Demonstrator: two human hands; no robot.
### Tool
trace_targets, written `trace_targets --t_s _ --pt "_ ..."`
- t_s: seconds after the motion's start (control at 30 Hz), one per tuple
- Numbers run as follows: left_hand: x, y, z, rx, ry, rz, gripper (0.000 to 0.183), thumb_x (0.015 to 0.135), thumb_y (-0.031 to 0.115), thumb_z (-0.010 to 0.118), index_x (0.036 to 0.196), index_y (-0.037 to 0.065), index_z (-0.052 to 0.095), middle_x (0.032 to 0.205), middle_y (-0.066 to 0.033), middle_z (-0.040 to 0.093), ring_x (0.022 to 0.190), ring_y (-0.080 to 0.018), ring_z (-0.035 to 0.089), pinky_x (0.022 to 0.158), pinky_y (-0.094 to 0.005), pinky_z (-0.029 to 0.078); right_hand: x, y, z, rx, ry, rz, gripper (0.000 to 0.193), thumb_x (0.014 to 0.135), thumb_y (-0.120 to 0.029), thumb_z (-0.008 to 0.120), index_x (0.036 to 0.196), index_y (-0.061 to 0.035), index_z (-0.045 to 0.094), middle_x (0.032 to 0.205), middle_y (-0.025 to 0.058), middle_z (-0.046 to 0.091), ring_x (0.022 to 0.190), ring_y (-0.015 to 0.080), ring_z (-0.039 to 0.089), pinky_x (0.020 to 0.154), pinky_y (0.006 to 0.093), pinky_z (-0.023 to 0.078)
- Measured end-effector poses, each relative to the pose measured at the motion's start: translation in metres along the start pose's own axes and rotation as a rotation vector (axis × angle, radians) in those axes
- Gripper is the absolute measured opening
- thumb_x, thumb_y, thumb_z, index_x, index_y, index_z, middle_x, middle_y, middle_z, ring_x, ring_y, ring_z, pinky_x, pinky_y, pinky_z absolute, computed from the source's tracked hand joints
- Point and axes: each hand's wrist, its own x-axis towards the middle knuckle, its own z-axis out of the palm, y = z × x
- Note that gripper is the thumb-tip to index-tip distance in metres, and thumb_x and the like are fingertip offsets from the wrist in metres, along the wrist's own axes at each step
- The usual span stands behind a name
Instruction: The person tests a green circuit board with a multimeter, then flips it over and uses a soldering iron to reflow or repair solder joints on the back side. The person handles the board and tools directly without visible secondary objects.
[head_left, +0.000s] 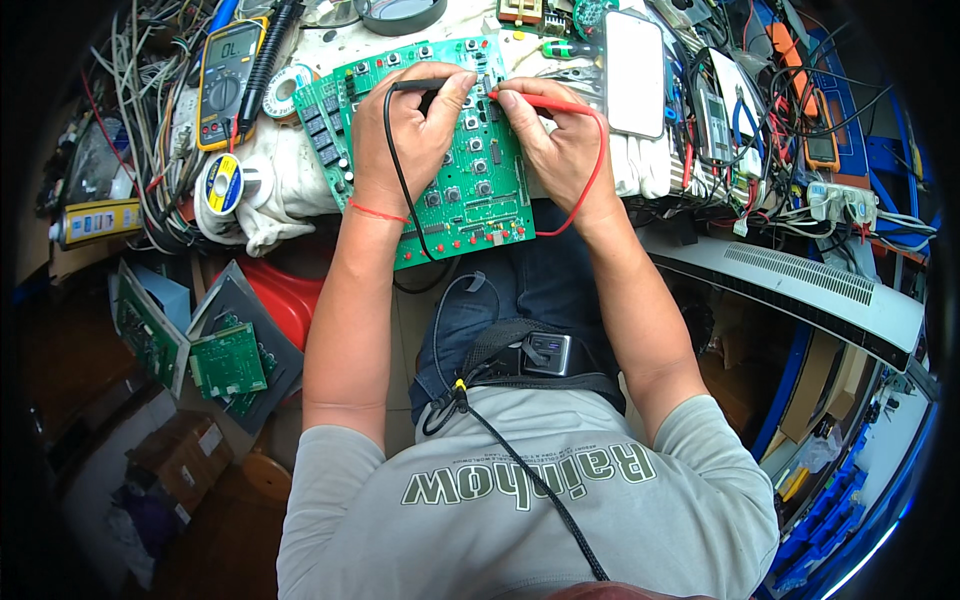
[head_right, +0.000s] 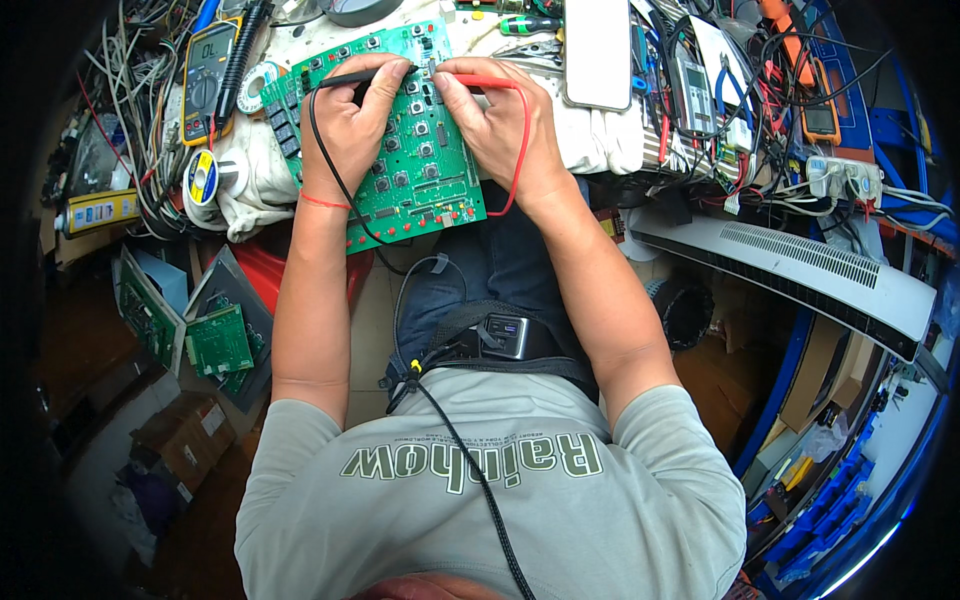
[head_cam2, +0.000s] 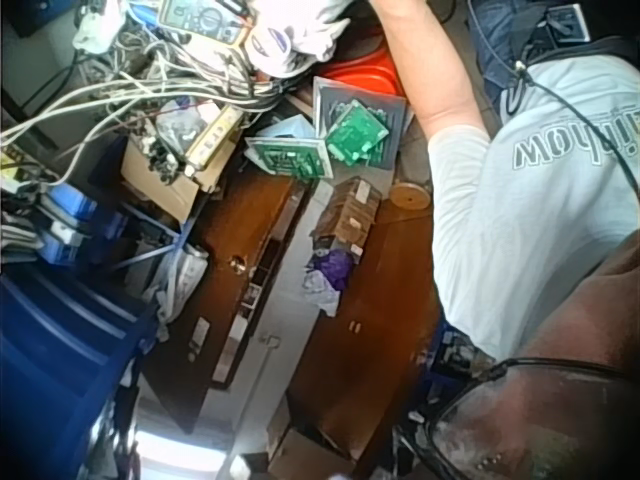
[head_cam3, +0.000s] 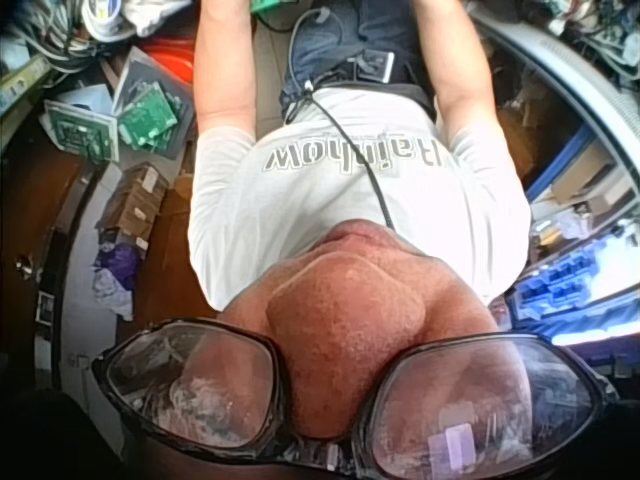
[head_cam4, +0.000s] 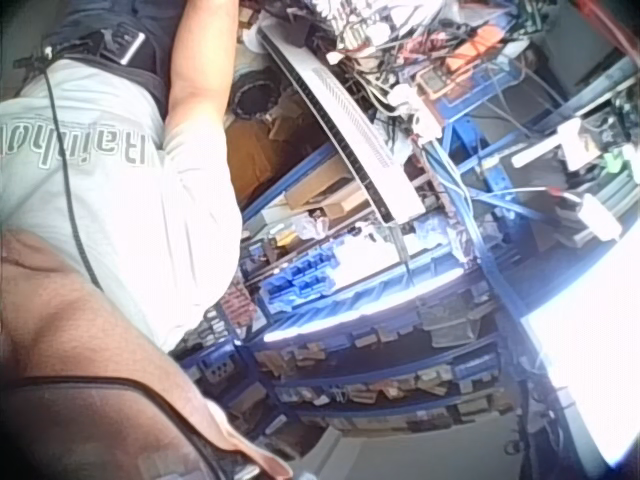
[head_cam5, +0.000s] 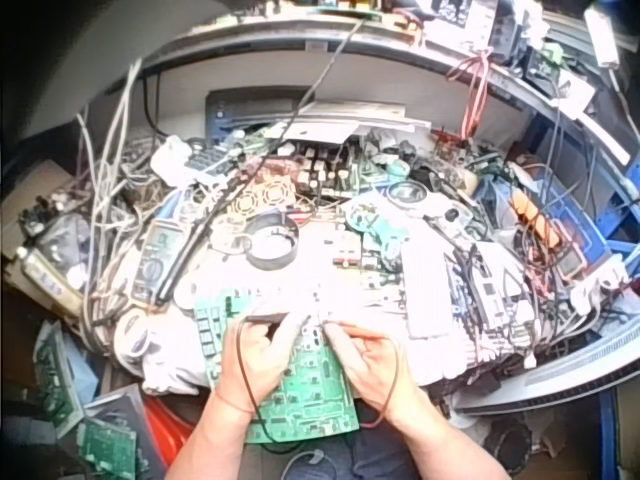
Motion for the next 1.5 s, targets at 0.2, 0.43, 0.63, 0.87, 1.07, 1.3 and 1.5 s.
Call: trace_targets --t_s 0.2,0.43,0.63,0.87,1.07,1.3,1.5 --pt "0.001 -0.002 0.001 -0.013 0.015 -0.007 0.021 0.098 0.022 0.072 0.099 0.002 0.076 0.087 -0.0110 0.075 0.078 -0.0198 0.070 0.072 -0.0306 0.054 -0.001 -0.003 0.001 0.050 0.031 0.030 0.019 0.099 -0.014 0.071 0.109 0.0023 0.074 0.100 0.0123 0.076 0.091 0.0187 0.072 0.082 0.0300 0.057" --pt "0.000 -0.003 0.004 -0.040 0.044 0.000 0.021 0.095 0.026 0.074 0.094 0.005 0.077 0.084 -0.0118 0.074 0.076 -0.0282 0.071 0.070 -0.0351 0.054 -0.001 -0.009 -0.001 -0.031 0.029 -0.026 0.017 0.099 -0.013 0.072 0.108 0.0014 0.074 0.099 0.0130 0.076 0.089 0.0204 0.073 0.079 0.0306 0.057" --pt "0.000 -0.003 0.004 -0.037 0.047 0.002 0.021 0.095 0.026 0.074 0.094 0.006 0.077 0.084 -0.0116 0.073 0.076 -0.0284 0.070 0.069 -0.0353 0.054 0.001 -0.011 -0.002 -0.076 0.013 -0.054 0.015 0.098 -0.012 0.072 0.106 0.0002 0.074 0.098 0.0133 0.076 0.088 0.0228 0.074 0.078 0.0312 0.057" --pt "0.000 -0.002 0.000 0.008 0.005 0.005 0.021 0.099 0.020 0.071 0.101 0.000 0.076 0.088 -0.0107 0.076 0.078 -0.0151 0.070 0.072 -0.0283 0.053 0.001 -0.010 -0.002 -0.059 0.014 -0.043 0.015 0.098 -0.012 0.072 0.106 0.0004 0.074 0.097 0.0130 0.076 0.086 0.0221 0.073 0.077 0.0313 0.057" --pt "0.000 -0.001 0.000 0.012 -0.001 0.001 0.020 0.099 0.020 0.072 0.101 0.000 0.076 0.089 -0.0105 0.076 0.078 -0.0149 0.070 0.072 -0.0282 0.053 0.001 -0.009 -0.002 -0.053 0.012 -0.042 0.015 0.098 -0.012 0.072 0.106 0.0004 0.074 0.097 0.0130 0.076 0.087 0.0215 0.073 0.078 0.0310 0.057" --pt "0.000 -0.001 0.000 0.007 -0.007 -0.006 0.020 0.099 0.018 0.071 0.102 0.000 0.076 0.091 -0.0106 0.076 0.080 -0.0148 0.070 0.074 -0.0278 0.054 0.002 -0.008 -0.003 -0.076 0.008 -0.059 0.016 0.098 -0.012 0.072 0.107 0.0006 0.074 0.097 0.0125 0.076 0.087 0.0205 0.073 0.078 0.0306 0.057" --pt "0.000 -0.002 0.001 0.003 -0.006 -0.009 0.019 0.099 0.018 0.072 0.102 -0.001 0.076 0.092 -0.0100 0.077 0.081 -0.0146 0.070 0.074 -0.0276 0.054 0.002 -0.009 -0.004 -0.061 -0.006 -0.049 0.016 0.098 -0.013 0.072 0.107 0.0009 0.074 0.097 0.0125 0.076 0.087 0.0202 0.073 0.078 0.0304 0.057"
